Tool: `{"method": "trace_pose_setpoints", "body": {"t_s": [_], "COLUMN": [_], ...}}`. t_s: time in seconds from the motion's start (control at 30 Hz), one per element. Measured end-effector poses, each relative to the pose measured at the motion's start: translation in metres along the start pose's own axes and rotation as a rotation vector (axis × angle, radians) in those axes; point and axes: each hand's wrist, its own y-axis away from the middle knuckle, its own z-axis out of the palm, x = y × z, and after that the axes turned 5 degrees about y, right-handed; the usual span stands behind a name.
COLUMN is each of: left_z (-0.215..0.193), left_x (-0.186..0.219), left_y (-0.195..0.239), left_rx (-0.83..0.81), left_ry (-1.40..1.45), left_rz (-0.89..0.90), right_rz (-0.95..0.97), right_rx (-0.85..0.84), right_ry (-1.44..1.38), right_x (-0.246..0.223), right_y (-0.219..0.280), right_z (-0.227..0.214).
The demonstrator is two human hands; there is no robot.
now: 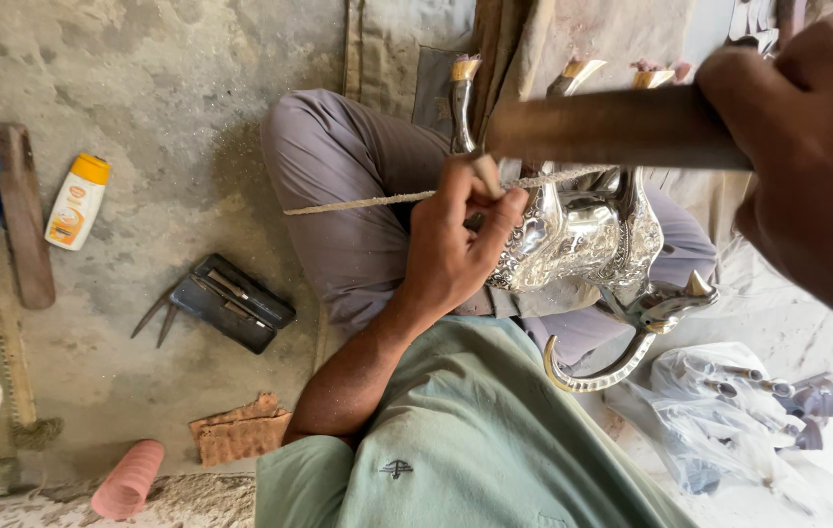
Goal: The person sits on the floor and uses a hammer and chisel to shape and refine the surface of a silver-colored metal object with curved horns. The person repeatedly strikes the chisel against the object's surface to create texture and detail.
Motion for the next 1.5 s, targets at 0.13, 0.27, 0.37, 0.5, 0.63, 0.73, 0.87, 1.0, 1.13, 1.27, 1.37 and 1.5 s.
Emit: {"method": "trace_pose_setpoints", "body": {"t_s": [0.13,0.27,0.37,0.5,0.63,0.73,0.87,1.0,1.13,1.27,1.37,1.5], "left_z": [-0.010,-0.002,0.015,0.029,0.032,0.032,0.032,0.032,0.031,0.030,0.030,0.029], "left_x": [0.012,0.015,0.012,0.002,-0.005,-0.008,-0.009,-0.008,-0.006,-0.007,-0.008,-0.009], "left_y": [0.011,0.013,0.016,0.020,0.025,0.024,0.021,0.021,0.020,0.019,0.017,0.015], "left_rx": [0.057,0.030,0.037,0.103,0.143,0.175,0.177,0.172,0.176,0.145,0.144,0.139], "left_ry": [0.045,-0.047,-0.033,-0.205,-0.377,-0.410,-0.356,-0.273,-0.331,-0.370,-0.369,-0.397], "left_rz": [-0.003,0.077,0.074,0.084,0.228,0.233,0.187,0.191,0.137,0.231,0.221,0.208], "right_rz": [0.046,0.104,0.115,0.117,0.078,0.047,0.003,0.038,-0.056,-0.009,-0.061,-0.006], "right_rx": [0.047,0.079,0.086,0.053,0.065,0.158,0.229,0.201,0.235,0.264,0.254,0.265], "right_ry": [-0.168,-0.222,-0.037,0.225,0.346,0.117,-0.114,-0.277,-0.172,-0.408,-0.319,-0.434], "right_x": [0.006,0.015,0.019,0.010,0.011,0.018,0.018,0.023,0.024,0.025,0.028,0.029], "right_y": [0.034,0.058,0.064,0.056,0.043,0.038,0.032,0.022,0.018,0.013,0.013,0.011], "right_z": [0.013,0.053,0.080,0.097,0.086,0.072,0.064,0.059,0.054,0.052,0.057,0.079]}}
